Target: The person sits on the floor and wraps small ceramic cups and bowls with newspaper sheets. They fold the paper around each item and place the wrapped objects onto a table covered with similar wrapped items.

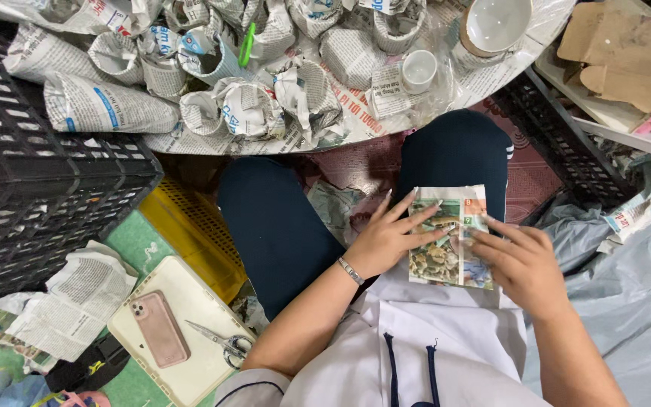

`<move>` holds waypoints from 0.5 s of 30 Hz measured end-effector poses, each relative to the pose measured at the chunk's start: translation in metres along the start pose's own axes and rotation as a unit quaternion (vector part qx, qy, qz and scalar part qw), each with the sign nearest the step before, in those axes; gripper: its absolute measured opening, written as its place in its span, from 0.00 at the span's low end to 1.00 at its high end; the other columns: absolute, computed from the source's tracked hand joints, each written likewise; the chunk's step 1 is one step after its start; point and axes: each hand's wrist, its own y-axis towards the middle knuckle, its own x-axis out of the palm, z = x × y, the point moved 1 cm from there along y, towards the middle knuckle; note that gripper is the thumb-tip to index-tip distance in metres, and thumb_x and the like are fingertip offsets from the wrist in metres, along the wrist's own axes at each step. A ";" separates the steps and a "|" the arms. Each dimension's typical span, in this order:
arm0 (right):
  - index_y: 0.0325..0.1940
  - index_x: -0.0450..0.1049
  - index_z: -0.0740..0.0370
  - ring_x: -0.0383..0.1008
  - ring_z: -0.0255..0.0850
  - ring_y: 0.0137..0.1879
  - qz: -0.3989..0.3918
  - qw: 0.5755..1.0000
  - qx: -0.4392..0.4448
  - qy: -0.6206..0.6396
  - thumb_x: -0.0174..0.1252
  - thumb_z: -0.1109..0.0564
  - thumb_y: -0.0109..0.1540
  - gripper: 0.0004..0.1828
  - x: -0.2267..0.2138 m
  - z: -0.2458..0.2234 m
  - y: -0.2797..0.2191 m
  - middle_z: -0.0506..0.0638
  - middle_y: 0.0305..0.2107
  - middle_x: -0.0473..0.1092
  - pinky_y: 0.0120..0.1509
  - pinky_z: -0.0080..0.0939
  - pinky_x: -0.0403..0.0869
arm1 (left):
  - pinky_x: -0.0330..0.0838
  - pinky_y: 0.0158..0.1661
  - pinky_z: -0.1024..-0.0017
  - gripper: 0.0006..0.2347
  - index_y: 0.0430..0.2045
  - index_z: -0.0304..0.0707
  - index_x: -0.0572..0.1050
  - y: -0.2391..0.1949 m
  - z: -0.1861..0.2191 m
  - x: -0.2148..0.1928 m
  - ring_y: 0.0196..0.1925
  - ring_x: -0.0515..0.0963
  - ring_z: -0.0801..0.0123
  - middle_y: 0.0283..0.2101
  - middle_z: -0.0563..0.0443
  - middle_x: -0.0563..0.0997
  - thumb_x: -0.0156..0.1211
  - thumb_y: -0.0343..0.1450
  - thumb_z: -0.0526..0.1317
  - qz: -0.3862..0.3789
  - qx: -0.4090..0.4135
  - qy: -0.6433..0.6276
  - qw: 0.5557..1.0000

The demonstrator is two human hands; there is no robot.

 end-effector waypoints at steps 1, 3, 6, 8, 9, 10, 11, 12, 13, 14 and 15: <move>0.47 0.79 0.53 0.72 0.46 0.67 0.018 1.000 0.015 0.015 0.61 0.66 0.46 0.24 0.003 0.004 -0.001 0.45 0.53 0.76 0.64 0.51 0.66 | 0.48 0.74 0.34 0.30 0.62 0.75 0.70 -0.001 0.000 -0.001 0.80 0.56 0.48 0.76 0.60 0.62 0.64 0.65 0.36 -0.007 0.003 0.008 1.000; 0.44 0.79 0.54 0.75 0.47 0.63 0.047 0.997 0.030 0.050 0.62 0.65 0.47 0.21 0.009 0.010 -0.002 0.45 0.48 0.78 0.62 0.49 0.68 | 0.46 0.71 0.33 0.28 0.57 0.69 0.74 -0.002 0.000 0.001 0.78 0.56 0.46 0.73 0.57 0.63 0.68 0.60 0.42 0.007 -0.007 -0.035 0.999; 0.44 0.80 0.57 0.74 0.46 0.51 0.094 0.984 0.121 0.091 0.65 0.63 0.54 0.14 0.022 0.013 0.001 0.49 0.40 0.77 0.56 0.44 0.71 | 0.53 0.73 0.45 0.17 0.54 0.58 0.79 -0.001 0.005 0.008 0.80 0.57 0.45 0.74 0.56 0.66 0.64 0.70 0.41 0.092 -0.050 -0.160 0.982; 0.44 0.80 0.60 0.73 0.45 0.44 0.133 0.965 0.202 0.105 0.67 0.62 0.60 0.09 0.031 0.008 0.006 0.51 0.36 0.75 0.50 0.42 0.71 | 0.59 0.73 0.53 0.09 0.51 0.49 0.81 0.005 0.010 0.016 0.77 0.63 0.49 0.71 0.55 0.71 0.61 0.77 0.40 0.166 -0.099 -0.232 0.953; 0.43 0.79 0.62 0.72 0.45 0.42 0.155 0.952 0.242 0.105 0.67 0.61 0.63 0.06 0.036 0.004 0.010 0.52 0.34 0.74 0.48 0.42 0.70 | 0.62 0.71 0.56 0.08 0.49 0.46 0.81 0.010 0.012 0.021 0.73 0.69 0.52 0.67 0.54 0.75 0.60 0.78 0.41 0.200 -0.128 -0.253 0.938; 0.42 0.79 0.63 0.72 0.45 0.39 0.177 0.938 0.281 0.105 0.68 0.60 0.66 0.05 0.039 0.000 0.014 0.53 0.32 0.72 0.46 0.42 0.70 | 0.64 0.69 0.59 0.09 0.47 0.42 0.82 0.014 0.013 0.025 0.68 0.74 0.56 0.62 0.52 0.79 0.59 0.79 0.43 0.234 -0.157 -0.275 0.919; 0.43 0.78 0.64 0.72 0.45 0.39 0.195 0.935 0.284 0.083 0.68 0.59 0.66 0.07 0.042 -0.005 0.018 0.54 0.33 0.72 0.46 0.43 0.70 | 0.65 0.65 0.58 0.09 0.42 0.39 0.82 0.017 0.013 0.028 0.63 0.74 0.55 0.58 0.49 0.78 0.61 0.76 0.44 0.246 -0.200 -0.251 0.915; 0.43 0.76 0.65 0.72 0.45 0.39 0.213 0.932 0.287 0.061 0.68 0.59 0.67 0.08 0.045 -0.009 0.023 0.55 0.33 0.72 0.45 0.43 0.69 | 0.66 0.61 0.58 0.10 0.37 0.36 0.81 0.022 0.012 0.030 0.58 0.74 0.54 0.53 0.46 0.78 0.63 0.74 0.45 0.258 -0.242 -0.226 0.907; 0.43 0.75 0.66 0.71 0.46 0.39 0.230 0.928 0.289 0.039 0.69 0.58 0.68 0.10 0.047 -0.013 0.027 0.55 0.34 0.72 0.45 0.43 0.69 | 0.67 0.56 0.57 0.12 0.32 0.34 0.81 0.025 0.011 0.030 0.53 0.74 0.54 0.49 0.42 0.78 0.65 0.71 0.46 0.270 -0.284 -0.201 0.898; 0.46 0.74 0.68 0.71 0.46 0.39 0.230 0.929 0.290 0.024 0.69 0.58 0.67 0.12 0.048 -0.016 0.031 0.57 0.35 0.71 0.45 0.43 0.69 | 0.67 0.54 0.57 0.13 0.30 0.33 0.78 0.028 0.009 0.030 0.51 0.74 0.53 0.45 0.42 0.77 0.67 0.71 0.47 0.274 -0.285 -0.174 0.902; 0.49 0.73 0.69 0.70 0.46 0.39 0.229 0.929 0.291 0.009 0.70 0.58 0.66 0.15 0.048 -0.019 0.033 0.58 0.37 0.70 0.44 0.42 0.69 | 0.67 0.53 0.56 0.15 0.28 0.33 0.75 0.030 0.008 0.029 0.49 0.74 0.53 0.42 0.42 0.76 0.69 0.70 0.47 0.279 -0.285 -0.147 0.905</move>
